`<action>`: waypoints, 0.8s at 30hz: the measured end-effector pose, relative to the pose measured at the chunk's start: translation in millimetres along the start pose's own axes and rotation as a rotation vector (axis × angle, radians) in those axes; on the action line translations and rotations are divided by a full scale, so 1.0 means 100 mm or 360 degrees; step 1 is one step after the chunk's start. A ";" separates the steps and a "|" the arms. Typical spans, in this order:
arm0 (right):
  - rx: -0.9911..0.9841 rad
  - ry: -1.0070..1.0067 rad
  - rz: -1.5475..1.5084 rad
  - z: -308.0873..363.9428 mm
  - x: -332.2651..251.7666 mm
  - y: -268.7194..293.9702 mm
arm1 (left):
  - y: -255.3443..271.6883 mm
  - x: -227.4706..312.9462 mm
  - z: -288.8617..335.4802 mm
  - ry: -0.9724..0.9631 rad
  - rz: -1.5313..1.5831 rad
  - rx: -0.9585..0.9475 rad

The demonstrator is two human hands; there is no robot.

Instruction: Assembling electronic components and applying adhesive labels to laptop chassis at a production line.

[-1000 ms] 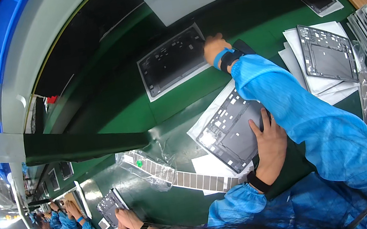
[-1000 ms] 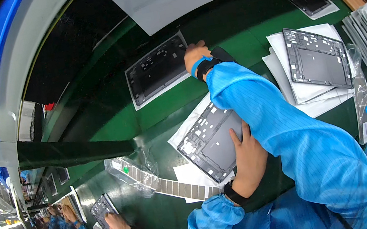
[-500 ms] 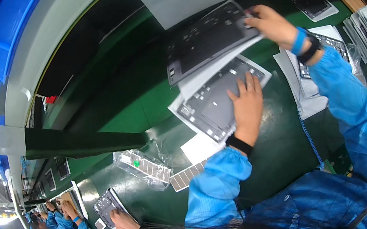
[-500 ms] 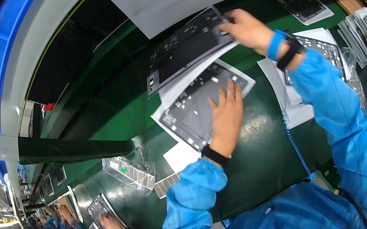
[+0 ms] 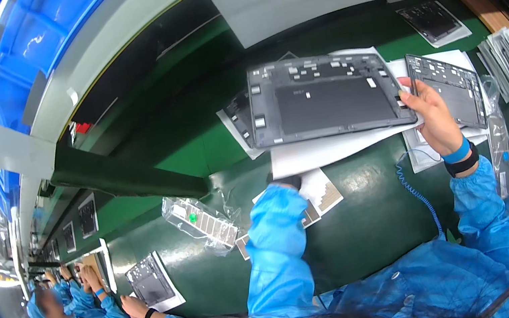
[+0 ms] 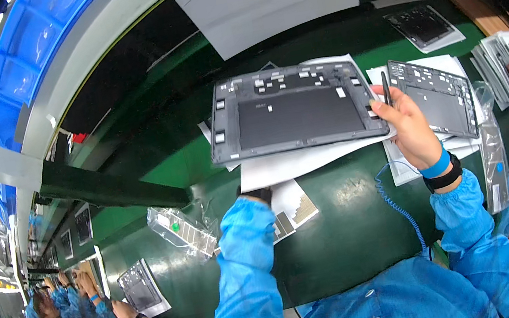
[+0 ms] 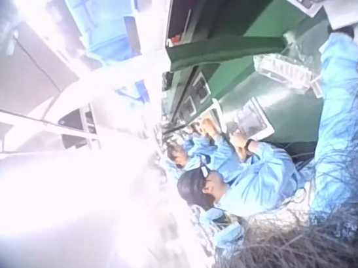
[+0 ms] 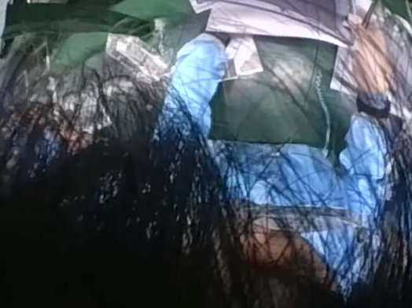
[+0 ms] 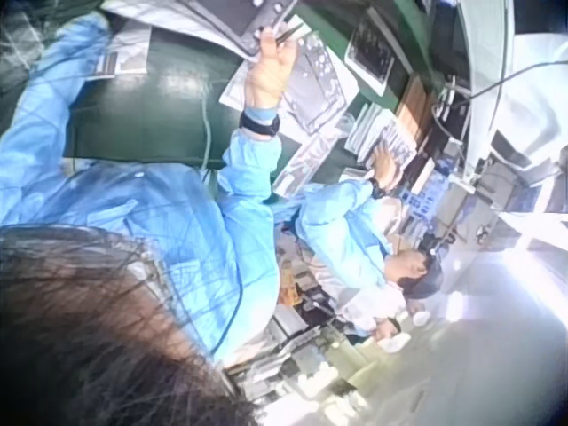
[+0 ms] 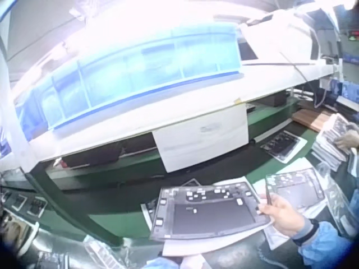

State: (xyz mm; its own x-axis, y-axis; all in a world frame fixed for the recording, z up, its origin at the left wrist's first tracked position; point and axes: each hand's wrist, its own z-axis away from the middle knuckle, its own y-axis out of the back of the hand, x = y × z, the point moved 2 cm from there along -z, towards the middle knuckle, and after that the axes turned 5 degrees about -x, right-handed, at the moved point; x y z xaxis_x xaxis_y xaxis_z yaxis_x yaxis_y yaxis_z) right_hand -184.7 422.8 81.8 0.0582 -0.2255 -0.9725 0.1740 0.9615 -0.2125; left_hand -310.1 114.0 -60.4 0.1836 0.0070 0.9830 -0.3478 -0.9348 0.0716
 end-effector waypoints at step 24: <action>-0.0184 0.0421 0.1668 -0.05 1.35 -0.14 | -0.58 1.12 2.52 0.0211 -0.1621 0.0092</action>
State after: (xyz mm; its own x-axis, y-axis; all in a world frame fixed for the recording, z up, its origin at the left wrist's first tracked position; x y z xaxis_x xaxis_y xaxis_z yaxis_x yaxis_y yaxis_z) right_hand -184.4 379.4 -46.7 -0.0920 0.7435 -0.6624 0.0667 0.6683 0.7409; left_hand -37.5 79.0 2.8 0.2627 0.8418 0.4715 -0.0382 -0.4793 0.8768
